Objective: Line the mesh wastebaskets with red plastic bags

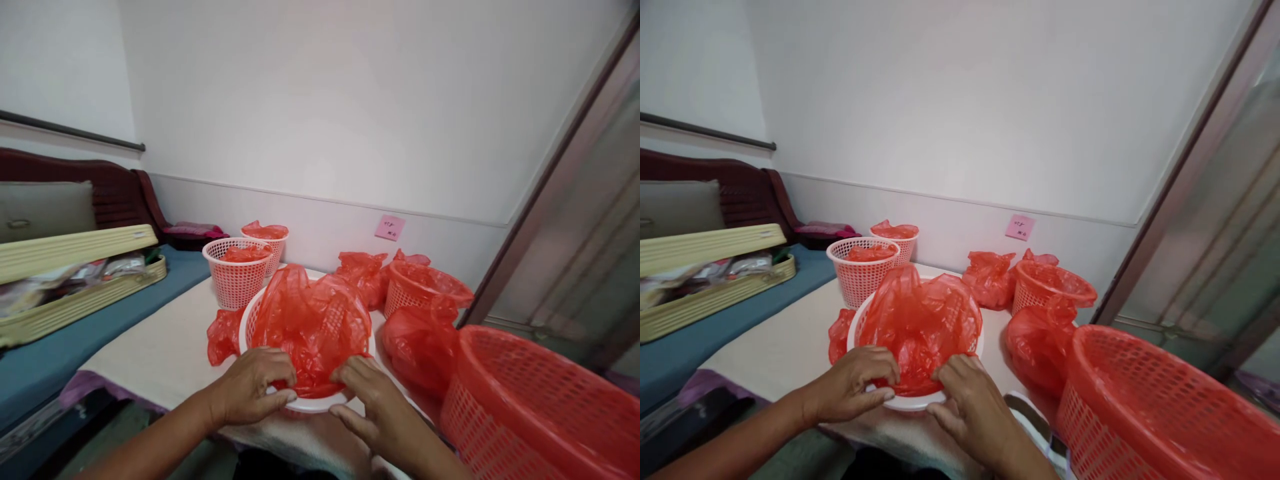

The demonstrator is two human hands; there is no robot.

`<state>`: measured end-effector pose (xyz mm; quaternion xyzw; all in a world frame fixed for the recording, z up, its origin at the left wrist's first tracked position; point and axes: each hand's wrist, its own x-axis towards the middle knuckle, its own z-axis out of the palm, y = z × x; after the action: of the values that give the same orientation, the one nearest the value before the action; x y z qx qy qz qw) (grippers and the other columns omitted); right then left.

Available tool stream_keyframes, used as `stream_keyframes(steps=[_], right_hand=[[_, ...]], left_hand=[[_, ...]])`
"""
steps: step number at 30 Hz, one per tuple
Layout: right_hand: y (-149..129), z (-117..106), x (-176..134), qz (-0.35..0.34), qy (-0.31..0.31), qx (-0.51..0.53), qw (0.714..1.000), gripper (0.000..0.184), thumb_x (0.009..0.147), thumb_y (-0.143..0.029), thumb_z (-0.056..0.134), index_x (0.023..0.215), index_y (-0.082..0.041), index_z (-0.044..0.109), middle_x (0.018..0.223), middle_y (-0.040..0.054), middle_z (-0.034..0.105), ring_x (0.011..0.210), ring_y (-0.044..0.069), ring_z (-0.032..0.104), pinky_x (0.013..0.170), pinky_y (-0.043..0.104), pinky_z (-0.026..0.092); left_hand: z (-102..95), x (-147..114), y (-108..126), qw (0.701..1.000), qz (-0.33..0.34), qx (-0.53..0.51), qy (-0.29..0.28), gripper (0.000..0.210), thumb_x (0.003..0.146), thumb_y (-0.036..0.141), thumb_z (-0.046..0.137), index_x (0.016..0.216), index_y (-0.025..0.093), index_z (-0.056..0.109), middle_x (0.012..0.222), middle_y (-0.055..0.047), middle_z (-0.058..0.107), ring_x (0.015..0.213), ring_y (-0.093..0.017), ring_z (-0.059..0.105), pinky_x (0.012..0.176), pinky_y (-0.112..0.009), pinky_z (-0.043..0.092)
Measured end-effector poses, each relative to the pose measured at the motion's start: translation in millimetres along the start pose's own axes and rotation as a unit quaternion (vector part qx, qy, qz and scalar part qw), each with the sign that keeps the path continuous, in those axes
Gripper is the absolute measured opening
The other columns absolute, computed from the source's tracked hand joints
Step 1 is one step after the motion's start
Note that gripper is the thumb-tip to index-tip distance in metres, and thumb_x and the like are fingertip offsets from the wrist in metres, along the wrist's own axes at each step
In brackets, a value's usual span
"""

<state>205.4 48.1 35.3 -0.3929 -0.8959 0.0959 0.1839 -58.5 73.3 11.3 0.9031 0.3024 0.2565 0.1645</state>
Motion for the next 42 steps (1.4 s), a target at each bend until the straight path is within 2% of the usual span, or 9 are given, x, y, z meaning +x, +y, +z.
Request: stream_keyframes(steps=[11,15,19,22,25,28,33,37,42], right_hand=[[15,16,-5,-0.037,0.085,-0.021,0.995,0.027,0.089,-0.034,0.063,0.110,-0.018,0.055,0.096,0.0060,0.062,0.089,0.023,0.056,0.081,0.040,0.044],[29,19,-7,-0.033,0.117,-0.073,0.990,0.026,0.089,-0.026,0.062,0.113,-0.019,0.053,0.101,0.0069,0.063,0.093,0.024,0.056,0.087,0.044,0.043],[43,24,-9,-0.026,0.076,-0.099,0.992,0.011,0.093,-0.017,0.051,0.102,-0.019,0.056,0.093,0.0066,0.062,0.088,0.023,0.055,0.079,0.041,0.044],[43,27,-11,-0.009,0.034,-0.093,0.995,0.017,0.094,-0.011,0.041,0.087,-0.019,0.055,0.088,0.0063,0.058,0.083,0.022,0.052,0.073,0.037,0.040],[36,31,-15,-0.013,0.021,-0.081,0.996,0.021,0.094,-0.009,0.038,0.089,-0.020,0.055,0.088,0.0056,0.056,0.082,0.021,0.051,0.072,0.036,0.038],[29,37,-19,-0.037,0.012,-0.088,0.995,0.021,0.092,-0.007,0.039,0.091,-0.021,0.054,0.087,0.0048,0.056,0.080,0.021,0.051,0.070,0.034,0.037],[20,40,-19,-0.080,0.061,-0.141,0.985,0.021,0.087,-0.004,0.045,0.097,-0.021,0.054,0.084,0.0046,0.058,0.075,0.020,0.052,0.064,0.032,0.039],[11,32,-18,-0.090,0.090,-0.133,0.983,0.030,0.088,-0.007,0.048,0.114,-0.022,0.048,0.093,0.0050,0.060,0.082,0.020,0.055,0.071,0.033,0.046],[15,24,-23,-0.063,0.115,-0.122,0.984,0.033,0.089,-0.012,0.052,0.119,-0.024,0.048,0.104,0.0062,0.060,0.093,0.020,0.057,0.081,0.037,0.050]], left_hand=[[7.2,3,-7,0.981,-0.086,-0.092,0.148,0.036,0.097,0.042,0.037,0.081,0.017,0.058,0.078,-0.002,0.060,0.072,-0.014,0.055,0.069,-0.027,0.041],[5.5,0,-15,0.967,-0.099,-0.111,0.207,0.028,0.098,0.037,0.039,0.092,0.018,0.058,0.090,-0.004,0.061,0.086,-0.016,0.057,0.080,-0.030,0.043],[8.7,-9,-19,0.956,-0.088,-0.121,0.252,0.018,0.095,0.033,0.047,0.098,0.020,0.059,0.106,-0.006,0.061,0.106,-0.018,0.055,0.096,-0.033,0.040],[8.2,-10,-18,0.934,-0.125,-0.139,0.304,0.020,0.095,0.034,0.045,0.097,0.020,0.058,0.106,-0.006,0.059,0.105,-0.017,0.055,0.095,-0.033,0.040],[0.7,-8,-19,0.909,-0.184,-0.158,0.340,0.021,0.095,0.037,0.045,0.098,0.019,0.056,0.098,-0.004,0.059,0.095,-0.016,0.056,0.088,-0.030,0.042],[-11.8,-2,-23,0.896,-0.238,-0.172,0.335,0.024,0.092,0.040,0.046,0.098,0.019,0.056,0.088,-0.002,0.060,0.081,-0.015,0.056,0.075,-0.028,0.044],[-30.9,19,-31,0.893,-0.305,-0.161,0.288,0.033,0.084,0.045,0.057,0.104,0.020,0.056,0.077,0.002,0.061,0.065,-0.016,0.057,0.060,-0.027,0.039],[-32.5,39,-35,0.887,-0.346,-0.145,0.269,0.029,0.069,0.026,0.073,0.093,0.018,0.060,0.061,0.005,0.054,0.056,-0.013,0.050,0.051,-0.024,0.027],[-27.4,45,-34,0.859,-0.390,-0.235,0.232,0.014,0.083,0.020,0.062,0.074,0.017,0.052,0.049,0.011,0.041,0.039,-0.006,0.037,0.041,-0.019,0.026]])
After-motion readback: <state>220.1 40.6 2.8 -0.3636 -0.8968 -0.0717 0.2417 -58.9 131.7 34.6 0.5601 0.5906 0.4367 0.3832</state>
